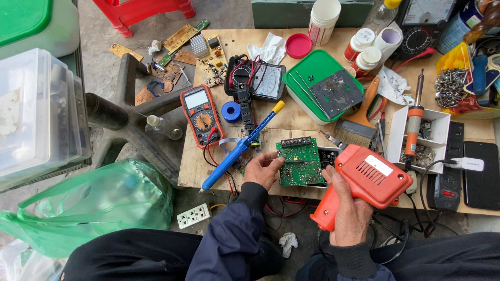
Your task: The person uses a heat gun and a blue air blower to work on a green circuit board. They then use a soldering iron to solder components on the board. Finally, they open a green container and use tweezers to pick up small parts.
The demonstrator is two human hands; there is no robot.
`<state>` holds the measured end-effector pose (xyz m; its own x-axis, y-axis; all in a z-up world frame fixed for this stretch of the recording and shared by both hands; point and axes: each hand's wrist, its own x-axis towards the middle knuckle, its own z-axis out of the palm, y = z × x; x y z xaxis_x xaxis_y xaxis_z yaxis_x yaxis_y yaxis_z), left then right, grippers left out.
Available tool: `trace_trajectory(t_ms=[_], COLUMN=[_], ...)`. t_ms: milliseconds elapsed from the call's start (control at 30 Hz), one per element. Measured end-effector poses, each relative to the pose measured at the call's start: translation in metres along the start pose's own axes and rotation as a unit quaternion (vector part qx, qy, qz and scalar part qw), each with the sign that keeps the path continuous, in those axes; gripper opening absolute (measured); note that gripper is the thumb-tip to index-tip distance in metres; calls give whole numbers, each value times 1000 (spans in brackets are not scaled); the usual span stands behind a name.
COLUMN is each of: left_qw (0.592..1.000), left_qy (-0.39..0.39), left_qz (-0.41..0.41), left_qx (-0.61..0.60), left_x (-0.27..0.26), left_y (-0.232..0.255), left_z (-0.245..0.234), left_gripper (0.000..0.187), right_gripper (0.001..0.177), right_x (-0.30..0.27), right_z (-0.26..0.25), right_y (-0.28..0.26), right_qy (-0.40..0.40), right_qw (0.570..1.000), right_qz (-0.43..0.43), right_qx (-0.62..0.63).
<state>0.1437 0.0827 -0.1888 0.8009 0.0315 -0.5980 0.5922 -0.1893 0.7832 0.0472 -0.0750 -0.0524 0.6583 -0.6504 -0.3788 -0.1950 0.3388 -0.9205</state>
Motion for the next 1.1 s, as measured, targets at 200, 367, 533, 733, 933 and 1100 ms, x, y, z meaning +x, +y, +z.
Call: trace_trajectory(t_ms=[200,367,533,733,933,1100], left_qw=[995,989,866,837,872,914], left_qy=[65,78,291,164,191,203], left_qz=[67,79,288,149,120,158], left_qx=[44,102,288,500,435,313], left_x=[-5,-42,-29,28,15,-50], left_y=[-6,36,46,14,35,96], left_z=[9,-13,-65,-74,-82,-94], left_gripper=[25,44,22,54,38,46], right_gripper=[37,45,45,28,25,33], right_x=[-7,-18,-33,-35,-34,-33], right_z=[7,4,-16,-40,-45,-41], right_y=[-12,-29,-41,-18,-15,-22], right_qy=[12,-16,-31,-90,-77,-79], right_qw=[1000,1000,994,990,991,991], right_qz=[12,10,37,-9,46,-2], right_qx=[-7,1,-95,-105,-100,-104])
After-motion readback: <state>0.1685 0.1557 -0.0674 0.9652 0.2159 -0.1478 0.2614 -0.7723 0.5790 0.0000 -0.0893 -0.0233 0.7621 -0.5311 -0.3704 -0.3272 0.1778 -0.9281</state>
